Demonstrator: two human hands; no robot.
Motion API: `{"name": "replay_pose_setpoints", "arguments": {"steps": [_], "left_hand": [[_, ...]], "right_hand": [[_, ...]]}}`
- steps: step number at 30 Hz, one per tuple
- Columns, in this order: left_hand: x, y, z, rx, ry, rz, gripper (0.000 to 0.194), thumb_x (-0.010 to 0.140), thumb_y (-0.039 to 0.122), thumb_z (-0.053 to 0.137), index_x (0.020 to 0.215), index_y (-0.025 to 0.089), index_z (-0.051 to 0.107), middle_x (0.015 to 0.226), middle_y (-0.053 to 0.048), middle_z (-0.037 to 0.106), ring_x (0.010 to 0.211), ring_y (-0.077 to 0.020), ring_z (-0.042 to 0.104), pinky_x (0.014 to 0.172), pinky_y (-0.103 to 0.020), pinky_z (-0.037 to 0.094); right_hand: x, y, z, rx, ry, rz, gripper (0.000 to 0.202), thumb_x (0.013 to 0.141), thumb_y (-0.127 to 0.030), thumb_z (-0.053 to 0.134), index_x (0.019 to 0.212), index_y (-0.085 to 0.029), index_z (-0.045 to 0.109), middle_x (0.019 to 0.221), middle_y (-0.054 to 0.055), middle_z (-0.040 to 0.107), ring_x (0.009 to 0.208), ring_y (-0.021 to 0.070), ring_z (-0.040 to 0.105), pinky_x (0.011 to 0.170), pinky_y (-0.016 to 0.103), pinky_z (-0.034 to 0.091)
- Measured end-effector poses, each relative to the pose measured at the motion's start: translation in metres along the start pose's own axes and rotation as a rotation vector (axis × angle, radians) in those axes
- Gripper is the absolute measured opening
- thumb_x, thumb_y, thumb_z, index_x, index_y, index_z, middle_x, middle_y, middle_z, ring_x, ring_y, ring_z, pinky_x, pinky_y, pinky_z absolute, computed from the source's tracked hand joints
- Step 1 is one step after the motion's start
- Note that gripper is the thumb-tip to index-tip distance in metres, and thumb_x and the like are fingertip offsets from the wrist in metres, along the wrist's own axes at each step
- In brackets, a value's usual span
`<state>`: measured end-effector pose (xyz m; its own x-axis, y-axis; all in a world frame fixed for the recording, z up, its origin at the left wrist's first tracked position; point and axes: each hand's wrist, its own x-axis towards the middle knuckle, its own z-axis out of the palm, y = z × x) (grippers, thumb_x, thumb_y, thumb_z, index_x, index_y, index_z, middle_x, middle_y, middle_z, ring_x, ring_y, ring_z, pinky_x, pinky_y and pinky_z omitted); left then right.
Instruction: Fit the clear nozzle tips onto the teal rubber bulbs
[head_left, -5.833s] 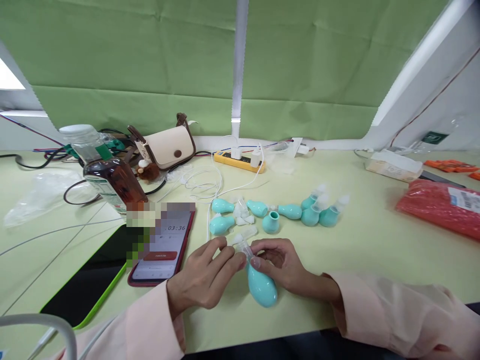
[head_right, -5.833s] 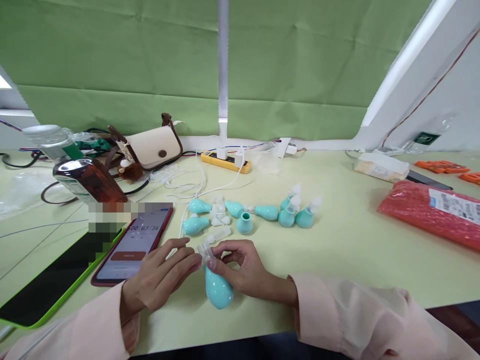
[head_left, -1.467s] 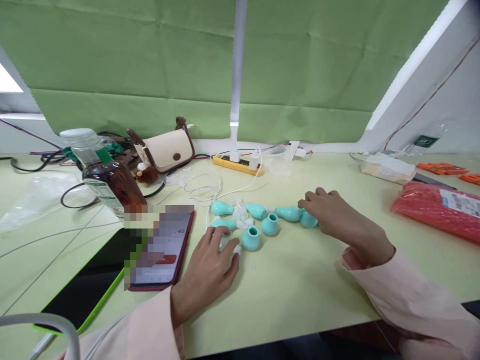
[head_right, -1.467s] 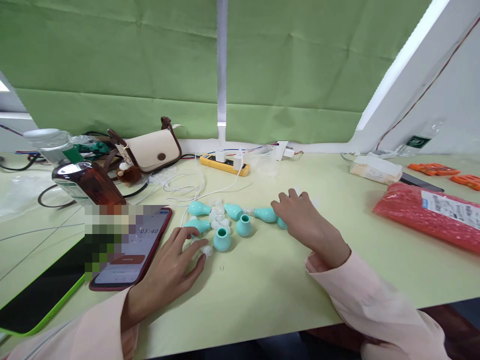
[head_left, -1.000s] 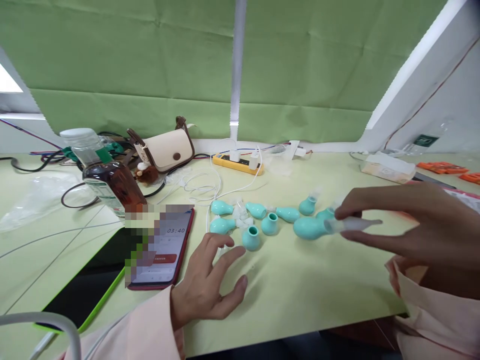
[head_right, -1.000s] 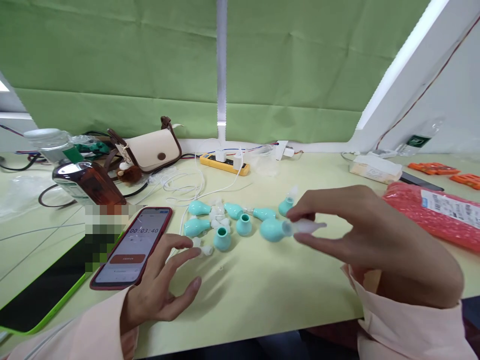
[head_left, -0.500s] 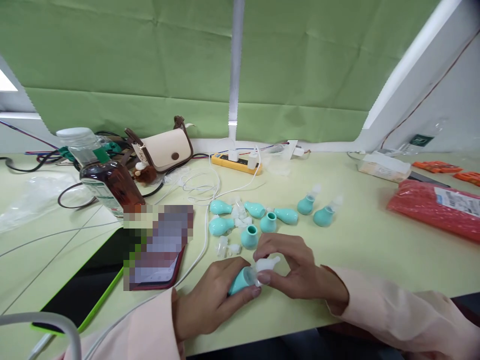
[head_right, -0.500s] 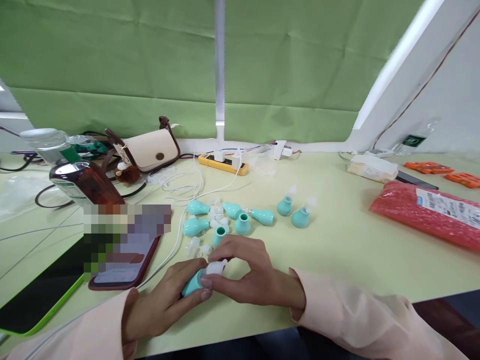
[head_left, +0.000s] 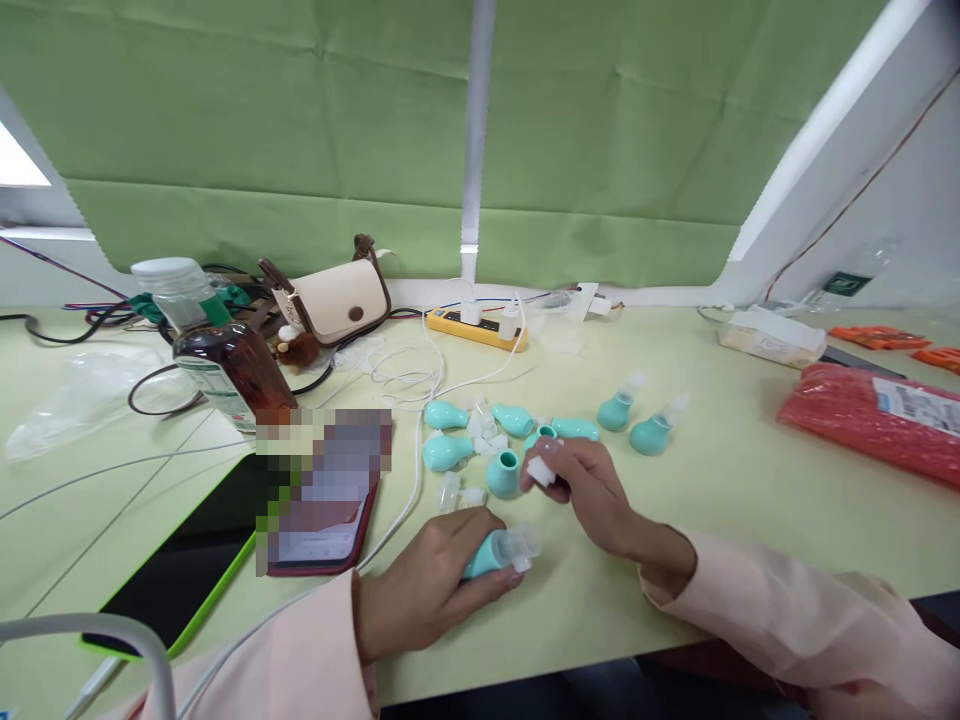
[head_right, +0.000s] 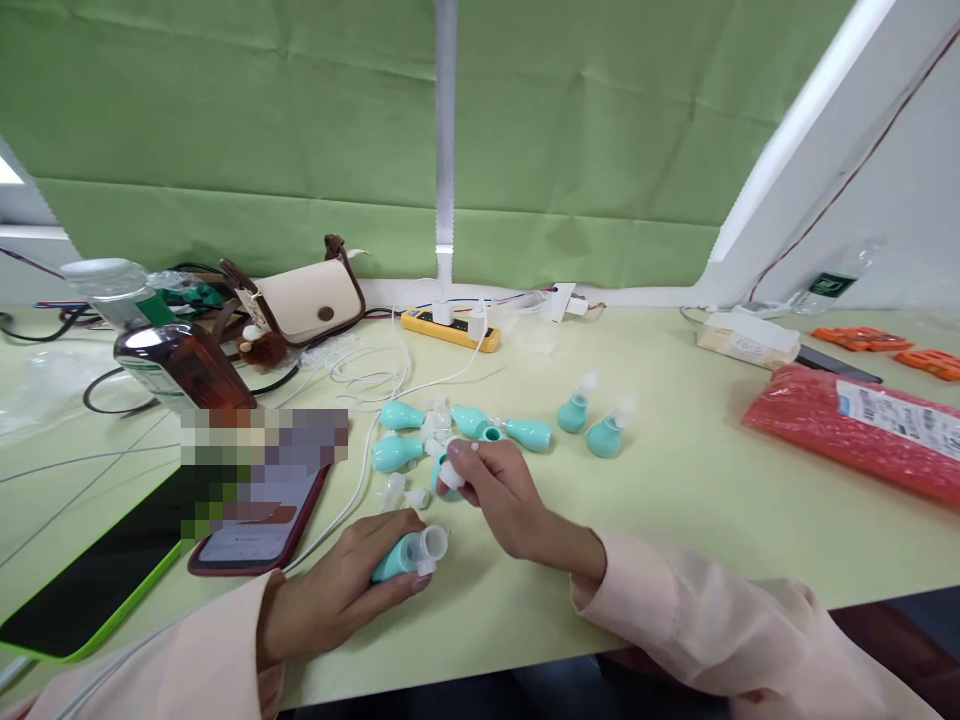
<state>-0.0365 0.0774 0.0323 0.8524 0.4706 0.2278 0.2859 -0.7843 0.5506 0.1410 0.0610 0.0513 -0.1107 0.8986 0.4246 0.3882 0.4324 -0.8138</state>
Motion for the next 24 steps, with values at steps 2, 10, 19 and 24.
{"name": "replay_pose_setpoints", "arguments": {"steps": [2, 10, 19, 24], "left_hand": [[0.0, -0.001, 0.001, 0.001, 0.026, -0.05, 0.017, 0.084, 0.032, 0.041, 0.082, 0.018, 0.049, 0.074, -0.002, 0.056, 0.067, -0.0158, 0.052, 0.061, -0.024, 0.04], [0.001, 0.001, 0.001, -0.14, 0.131, -0.277, 0.017, 0.081, 0.034, 0.042, 0.084, 0.019, 0.051, 0.064, 0.003, 0.053, 0.057, -0.0129, 0.047, 0.053, -0.022, 0.037], [0.0, -0.002, 0.003, -0.308, 0.306, -0.26, 0.023, 0.082, 0.032, 0.037, 0.073, 0.019, 0.054, 0.064, 0.001, 0.053, 0.061, -0.0139, 0.049, 0.054, -0.023, 0.041], [-0.001, 0.0, 0.004, -0.333, 0.266, -0.243, 0.024, 0.083, 0.036, 0.038, 0.076, 0.021, 0.055, 0.063, 0.001, 0.052, 0.06, -0.014, 0.048, 0.055, -0.024, 0.043]], "right_hand": [[0.017, -0.005, -0.009, -0.312, -0.037, -0.139, 0.041, 0.087, -0.033, 0.032, 0.052, -0.015, 0.045, 0.047, -0.002, 0.038, 0.044, 0.0077, 0.032, 0.044, 0.022, 0.027], [0.058, 0.019, -0.022, -1.01, -0.323, -0.063, 0.02, 0.078, -0.019, 0.045, 0.068, -0.017, 0.062, 0.056, 0.0, 0.058, 0.052, 0.0117, 0.05, 0.046, 0.021, 0.024], [0.003, 0.006, -0.011, -0.566, 0.041, -0.655, 0.016, 0.075, -0.025, 0.058, 0.089, -0.015, 0.058, 0.058, 0.0, 0.057, 0.051, 0.0097, 0.05, 0.048, 0.021, 0.038], [-0.017, 0.006, -0.002, -0.417, -0.021, -0.646, 0.007, 0.075, -0.018, 0.059, 0.082, -0.017, 0.06, 0.066, 0.003, 0.063, 0.059, 0.0107, 0.058, 0.051, 0.02, 0.045]]}}
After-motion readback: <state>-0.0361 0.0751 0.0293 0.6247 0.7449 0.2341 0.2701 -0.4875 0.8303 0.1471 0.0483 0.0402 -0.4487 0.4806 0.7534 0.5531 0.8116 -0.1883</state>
